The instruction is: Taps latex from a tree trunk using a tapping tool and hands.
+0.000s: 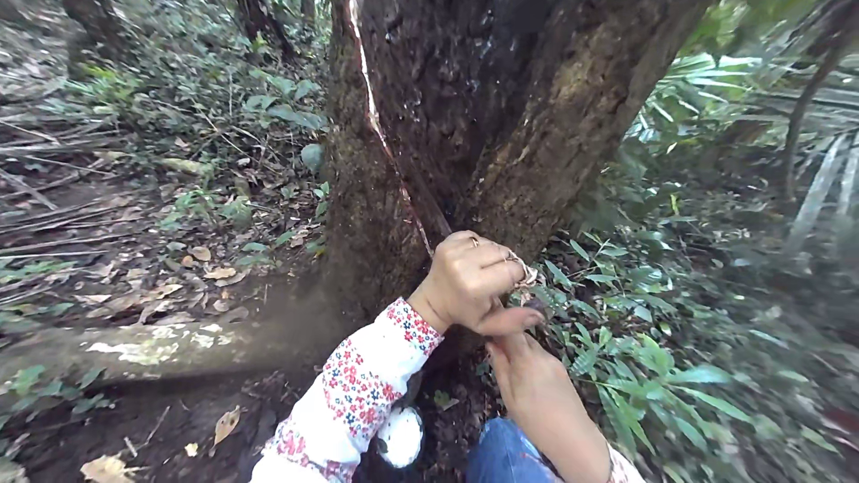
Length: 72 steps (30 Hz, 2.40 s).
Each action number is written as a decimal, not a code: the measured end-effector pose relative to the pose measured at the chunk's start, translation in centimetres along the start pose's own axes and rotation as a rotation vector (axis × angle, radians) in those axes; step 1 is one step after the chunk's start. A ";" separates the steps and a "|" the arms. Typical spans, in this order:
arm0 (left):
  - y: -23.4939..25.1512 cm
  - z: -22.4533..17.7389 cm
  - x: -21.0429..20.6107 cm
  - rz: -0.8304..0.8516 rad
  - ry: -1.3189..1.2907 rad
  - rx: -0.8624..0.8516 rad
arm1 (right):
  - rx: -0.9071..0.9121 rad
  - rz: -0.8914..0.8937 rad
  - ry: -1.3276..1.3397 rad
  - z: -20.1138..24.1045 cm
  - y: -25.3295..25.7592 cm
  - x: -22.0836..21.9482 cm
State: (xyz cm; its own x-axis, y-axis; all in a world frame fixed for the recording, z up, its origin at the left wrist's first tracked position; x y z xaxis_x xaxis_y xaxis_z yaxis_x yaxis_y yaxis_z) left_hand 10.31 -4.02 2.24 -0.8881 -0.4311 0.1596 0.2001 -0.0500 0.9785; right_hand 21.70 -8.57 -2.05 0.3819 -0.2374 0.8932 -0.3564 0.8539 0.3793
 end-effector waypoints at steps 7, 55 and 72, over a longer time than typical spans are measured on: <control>0.1 0.3 -0.5 -0.029 0.040 -0.014 | 0.094 -0.155 -0.037 -1.6 0.4 -1.0; -8.7 -0.7 -6.3 0.097 0.365 -0.003 | 0.071 -0.191 0.152 -7.9 0.8 -13.6; -5.9 -3.7 -7.3 0.105 0.327 0.146 | 0.073 -0.069 0.275 -8.5 -3.2 -9.2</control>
State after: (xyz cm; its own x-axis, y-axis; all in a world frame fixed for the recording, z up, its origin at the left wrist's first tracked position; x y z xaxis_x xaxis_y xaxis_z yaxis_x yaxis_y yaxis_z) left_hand 17.17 -3.88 -5.16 -0.6819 -0.6932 0.2334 0.2012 0.1290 0.9710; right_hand 26.56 -5.21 -13.50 0.6210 -0.1507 0.7692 -0.3781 0.8021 0.4623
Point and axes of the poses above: each hand's wrist, its own y-axis towards the middle knuckle, its own x-axis out of the back of the hand, z = x × y, the point moved 6 cm from there along y, towards the middle knuckle, and after that the axes turned 5 degrees about -y, right-handed, at the moved point
